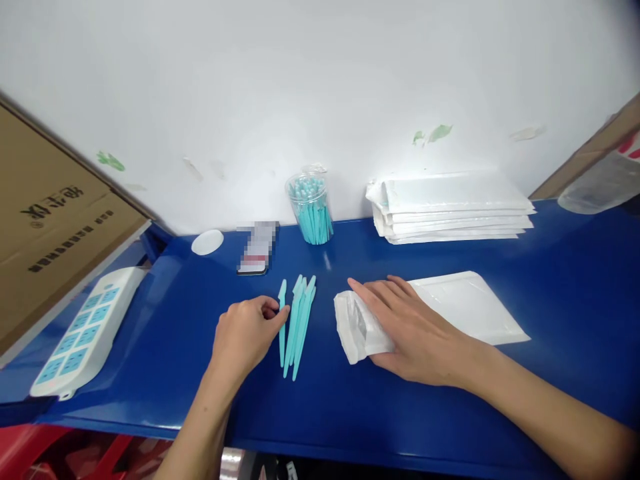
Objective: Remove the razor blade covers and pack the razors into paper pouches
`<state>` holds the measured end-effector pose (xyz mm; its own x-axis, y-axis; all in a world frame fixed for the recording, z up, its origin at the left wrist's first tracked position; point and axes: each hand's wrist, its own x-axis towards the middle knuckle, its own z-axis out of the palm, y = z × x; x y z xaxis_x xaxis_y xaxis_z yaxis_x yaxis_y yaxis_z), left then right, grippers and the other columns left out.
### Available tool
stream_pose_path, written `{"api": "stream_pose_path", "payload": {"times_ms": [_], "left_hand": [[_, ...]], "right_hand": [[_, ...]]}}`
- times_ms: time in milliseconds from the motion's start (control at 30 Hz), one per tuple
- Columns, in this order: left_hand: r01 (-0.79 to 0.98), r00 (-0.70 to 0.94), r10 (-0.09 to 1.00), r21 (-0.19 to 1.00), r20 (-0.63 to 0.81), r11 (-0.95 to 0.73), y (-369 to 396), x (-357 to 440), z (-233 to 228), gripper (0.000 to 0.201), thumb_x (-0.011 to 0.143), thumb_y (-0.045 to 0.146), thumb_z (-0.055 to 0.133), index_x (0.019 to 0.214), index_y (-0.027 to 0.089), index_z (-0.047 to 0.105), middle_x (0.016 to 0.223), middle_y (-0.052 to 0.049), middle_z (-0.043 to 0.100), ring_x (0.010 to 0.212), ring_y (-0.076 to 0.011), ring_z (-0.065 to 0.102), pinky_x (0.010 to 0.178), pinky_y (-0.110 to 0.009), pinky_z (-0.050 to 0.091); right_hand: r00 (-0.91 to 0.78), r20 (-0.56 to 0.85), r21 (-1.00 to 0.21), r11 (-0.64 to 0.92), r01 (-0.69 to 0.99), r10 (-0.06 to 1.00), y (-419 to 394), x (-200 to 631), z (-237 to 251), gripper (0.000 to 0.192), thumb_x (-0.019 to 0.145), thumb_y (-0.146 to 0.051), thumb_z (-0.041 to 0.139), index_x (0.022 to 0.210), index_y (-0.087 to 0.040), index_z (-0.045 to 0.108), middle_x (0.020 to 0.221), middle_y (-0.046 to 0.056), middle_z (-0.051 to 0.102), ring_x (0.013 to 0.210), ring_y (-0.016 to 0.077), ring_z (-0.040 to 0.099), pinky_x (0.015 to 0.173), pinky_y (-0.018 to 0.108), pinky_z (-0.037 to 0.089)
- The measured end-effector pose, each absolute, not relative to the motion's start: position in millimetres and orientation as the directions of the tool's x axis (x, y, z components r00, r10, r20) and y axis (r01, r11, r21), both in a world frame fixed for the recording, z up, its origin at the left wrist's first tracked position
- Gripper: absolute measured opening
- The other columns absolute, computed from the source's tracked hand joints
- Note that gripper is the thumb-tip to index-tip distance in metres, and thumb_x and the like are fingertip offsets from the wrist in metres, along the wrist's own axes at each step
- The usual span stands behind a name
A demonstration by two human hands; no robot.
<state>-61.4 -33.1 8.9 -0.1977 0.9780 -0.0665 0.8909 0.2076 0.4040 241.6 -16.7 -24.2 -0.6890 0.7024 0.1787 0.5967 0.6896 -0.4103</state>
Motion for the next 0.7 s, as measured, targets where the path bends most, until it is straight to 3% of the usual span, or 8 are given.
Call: {"api": "stream_pose_path", "payload": {"times_ms": [133,200,300,367,467,533,600,700], "left_hand": [[0.827,-0.135,0.976,0.524,-0.169,0.205,-21,-73,15,0.032,0.080,0.046,0.076,0.059,0.022,0.072,0.054,-0.001,0.066,0.053,-0.0192,0.061,0.051,-0.028,0.038],[0.775,-0.145,0.977,0.596,-0.156,0.210,-29,-72,23,0.034,0.086,0.049,0.073,0.067,0.021,0.073,0.055,0.000,0.066,0.052,-0.0176,0.062,0.052,-0.027,0.045],[0.602,-0.298,0.954,0.784,0.039,0.156,-51,-50,30,0.034,0.096,0.054,0.066,0.095,0.021,0.074,0.070,0.000,0.074,0.066,-0.0178,0.071,0.065,-0.028,0.057],[0.401,-0.465,0.857,0.916,0.223,-0.020,-65,-20,28,0.026,0.094,0.048,0.074,0.097,0.022,0.072,0.077,0.000,0.075,0.069,-0.0174,0.072,0.070,-0.030,0.060],[0.455,-0.370,0.811,0.849,0.454,-0.267,-75,31,16,0.007,0.092,0.031,0.078,0.089,0.025,0.077,0.100,-0.003,0.076,0.089,-0.0182,0.072,0.081,-0.034,0.060],[0.576,-0.227,0.829,0.757,0.512,-0.310,-79,53,10,0.001,0.089,0.028,0.081,0.089,0.029,0.082,0.115,-0.005,0.072,0.107,-0.0238,0.069,0.092,-0.042,0.058],[0.659,-0.120,0.868,0.693,0.481,-0.293,-83,59,7,0.018,0.087,0.032,0.084,0.105,0.034,0.083,0.127,-0.008,0.066,0.119,-0.0284,0.065,0.098,-0.048,0.055],[0.737,-0.055,0.848,0.594,0.527,-0.321,-92,46,7,0.035,0.092,0.030,0.079,0.127,0.034,0.077,0.133,-0.010,0.061,0.121,-0.0271,0.062,0.101,-0.046,0.052]], "right_hand": [[-0.634,0.132,-0.553,0.587,0.591,0.762,-18,244,-20,0.111,0.082,-0.018,0.069,0.171,-0.033,0.005,0.137,0.014,0.056,0.129,0.0394,0.056,0.101,0.062,0.056],[-0.603,0.111,-0.628,0.526,0.574,0.790,-18,247,-18,0.113,0.081,-0.016,0.069,0.171,-0.037,0.003,0.135,0.013,0.054,0.127,0.0377,0.056,0.098,0.060,0.058],[-0.576,0.127,-0.702,0.483,0.523,0.807,-19,249,-18,0.118,0.078,-0.015,0.071,0.170,-0.040,0.001,0.132,0.011,0.052,0.120,0.0345,0.058,0.094,0.057,0.059],[-0.566,0.171,-0.726,0.491,0.481,0.807,-20,248,-19,0.119,0.077,-0.015,0.071,0.170,-0.040,0.001,0.131,0.010,0.051,0.114,0.0324,0.060,0.091,0.054,0.060],[-0.547,0.285,-0.727,0.549,0.412,0.787,-20,247,-19,0.120,0.076,-0.013,0.070,0.171,-0.038,0.002,0.131,0.010,0.051,0.110,0.0302,0.061,0.089,0.050,0.060],[-0.521,0.361,-0.715,0.588,0.377,0.773,-21,247,-19,0.120,0.075,-0.013,0.070,0.171,-0.036,0.002,0.132,0.011,0.050,0.108,0.0296,0.061,0.088,0.048,0.060],[-0.493,0.398,-0.709,0.600,0.370,0.774,-21,248,-19,0.120,0.075,-0.014,0.071,0.171,-0.035,0.002,0.132,0.011,0.050,0.108,0.0293,0.062,0.088,0.047,0.060],[-0.493,0.400,-0.703,0.604,0.375,0.772,-21,248,-19,0.119,0.075,-0.013,0.070,0.171,-0.034,0.002,0.132,0.011,0.051,0.107,0.0289,0.063,0.090,0.047,0.059]]}}
